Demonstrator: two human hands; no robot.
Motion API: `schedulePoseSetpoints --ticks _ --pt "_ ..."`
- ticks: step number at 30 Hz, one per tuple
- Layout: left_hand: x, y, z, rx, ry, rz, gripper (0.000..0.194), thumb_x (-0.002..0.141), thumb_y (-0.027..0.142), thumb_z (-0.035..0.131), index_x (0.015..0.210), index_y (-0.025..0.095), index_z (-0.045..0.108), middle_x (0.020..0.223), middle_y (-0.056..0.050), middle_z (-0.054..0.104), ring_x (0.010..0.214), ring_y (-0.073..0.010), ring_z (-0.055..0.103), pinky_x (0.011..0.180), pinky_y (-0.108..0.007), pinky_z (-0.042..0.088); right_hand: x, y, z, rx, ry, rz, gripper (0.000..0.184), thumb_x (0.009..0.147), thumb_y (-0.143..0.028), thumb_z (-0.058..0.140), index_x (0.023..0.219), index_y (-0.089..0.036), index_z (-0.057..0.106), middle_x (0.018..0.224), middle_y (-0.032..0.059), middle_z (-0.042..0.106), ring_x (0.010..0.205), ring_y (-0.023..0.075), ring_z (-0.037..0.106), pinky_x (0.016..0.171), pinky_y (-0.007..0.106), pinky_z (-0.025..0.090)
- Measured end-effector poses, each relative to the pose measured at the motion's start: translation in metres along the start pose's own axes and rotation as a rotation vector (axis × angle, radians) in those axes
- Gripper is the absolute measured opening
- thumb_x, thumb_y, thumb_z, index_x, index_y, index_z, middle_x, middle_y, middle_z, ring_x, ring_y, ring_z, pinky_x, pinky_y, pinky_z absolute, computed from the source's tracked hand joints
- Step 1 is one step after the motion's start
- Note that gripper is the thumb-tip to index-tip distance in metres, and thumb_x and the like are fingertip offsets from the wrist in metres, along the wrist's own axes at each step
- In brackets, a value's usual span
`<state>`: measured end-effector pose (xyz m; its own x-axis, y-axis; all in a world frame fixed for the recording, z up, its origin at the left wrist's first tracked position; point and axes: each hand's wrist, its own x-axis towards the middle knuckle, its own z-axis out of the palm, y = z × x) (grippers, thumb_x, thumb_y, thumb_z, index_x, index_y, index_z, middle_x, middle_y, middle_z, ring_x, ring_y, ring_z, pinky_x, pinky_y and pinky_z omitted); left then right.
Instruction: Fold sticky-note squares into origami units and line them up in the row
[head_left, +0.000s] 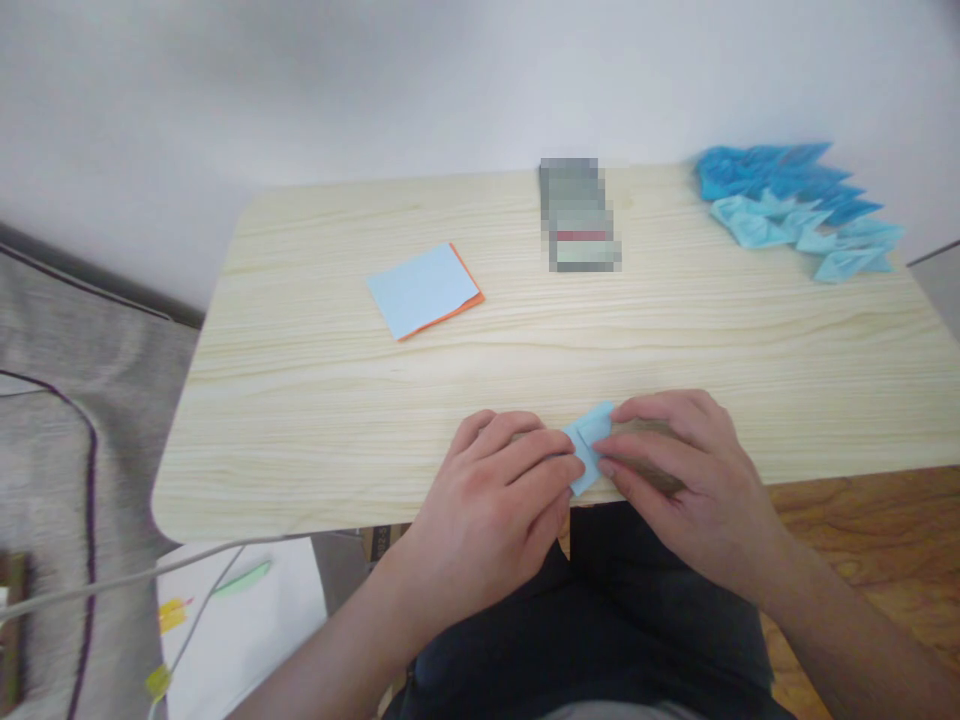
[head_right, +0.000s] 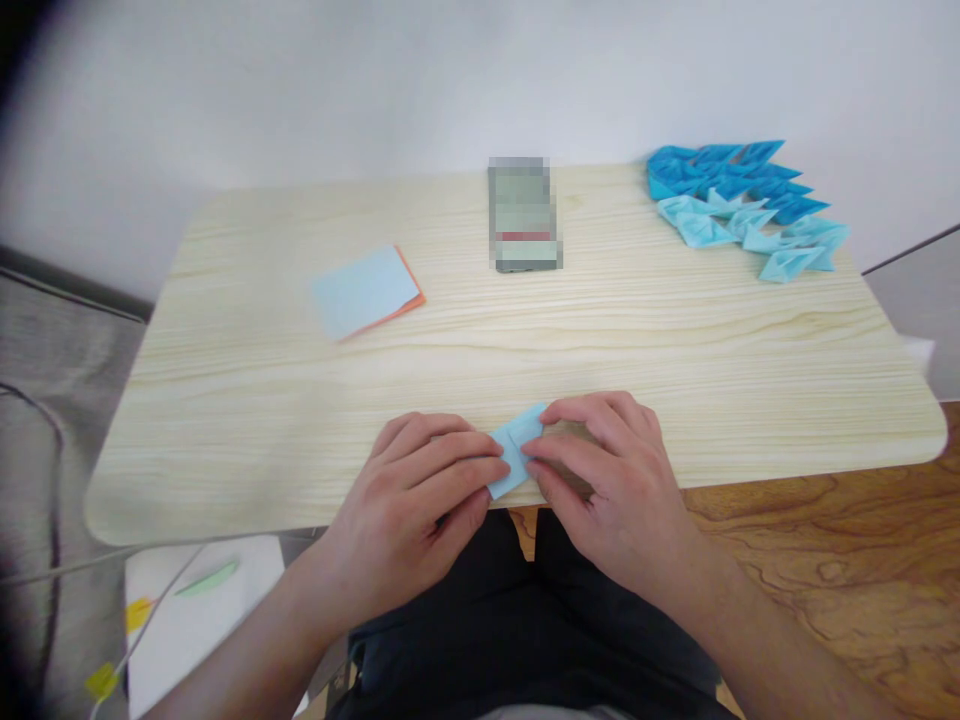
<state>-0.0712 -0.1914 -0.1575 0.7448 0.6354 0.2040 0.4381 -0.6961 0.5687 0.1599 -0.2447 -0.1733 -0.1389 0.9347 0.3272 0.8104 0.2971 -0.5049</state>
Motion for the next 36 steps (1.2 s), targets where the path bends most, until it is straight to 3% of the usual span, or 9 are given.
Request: schedulePoseSetpoints --ticks 8,14,21,27,36 --pt "0.011 0.004 0.005 0.006 0.039 -0.216 0.011 0.097 0.031 0.062 0.094 0.027 0.072 0.103 0.000 0.070 0.101 -0.0212 0.056 0.091 -0.043 0.040 0.000 -0.008 0.001 0.017 -0.004 0.025 0.014 0.086 -0.020 0.073 0.095 -0.030 0.077 0.109 0.0005 0.075 0.106 0.0258 0.061 0.096 0.048 0.045" --pt "0.019 0.011 0.009 0.045 0.070 -0.340 0.007 0.093 0.032 0.067 0.094 0.025 0.067 0.096 -0.001 0.070 0.100 -0.0231 0.056 0.089 -0.043 0.039 -0.003 -0.016 0.004 0.013 0.046 0.079 0.007 0.087 -0.021 0.073 0.089 -0.028 0.075 0.107 0.0007 0.075 0.106 0.0261 0.062 0.098 0.049 0.044" --pt "0.019 0.011 0.012 0.057 0.116 -0.348 0.008 0.090 0.030 0.069 0.093 0.024 0.064 0.092 -0.002 0.069 0.096 -0.0240 0.055 0.086 -0.044 0.039 -0.004 -0.018 0.013 -0.001 0.120 0.116 0.009 0.083 -0.020 0.077 0.088 -0.027 0.073 0.102 0.0012 0.076 0.101 0.0259 0.064 0.095 0.049 0.046" --pt "0.017 0.009 0.012 0.056 0.126 -0.340 0.011 0.096 0.028 0.060 0.088 0.023 0.065 0.093 -0.004 0.068 0.096 -0.0238 0.054 0.086 -0.044 0.039 -0.004 -0.016 0.013 -0.010 0.117 0.103 0.009 0.084 -0.022 0.077 0.089 -0.028 0.073 0.103 0.0014 0.076 0.101 0.0261 0.065 0.095 0.049 0.046" --pt "0.017 0.008 0.013 0.076 0.129 -0.352 0.009 0.095 0.027 0.061 0.090 0.023 0.067 0.096 -0.004 0.067 0.097 -0.0241 0.053 0.087 -0.045 0.040 -0.004 -0.019 0.010 -0.007 0.102 0.118 0.009 0.084 -0.022 0.077 0.088 -0.027 0.073 0.104 0.0008 0.076 0.102 0.0263 0.064 0.096 0.050 0.047"
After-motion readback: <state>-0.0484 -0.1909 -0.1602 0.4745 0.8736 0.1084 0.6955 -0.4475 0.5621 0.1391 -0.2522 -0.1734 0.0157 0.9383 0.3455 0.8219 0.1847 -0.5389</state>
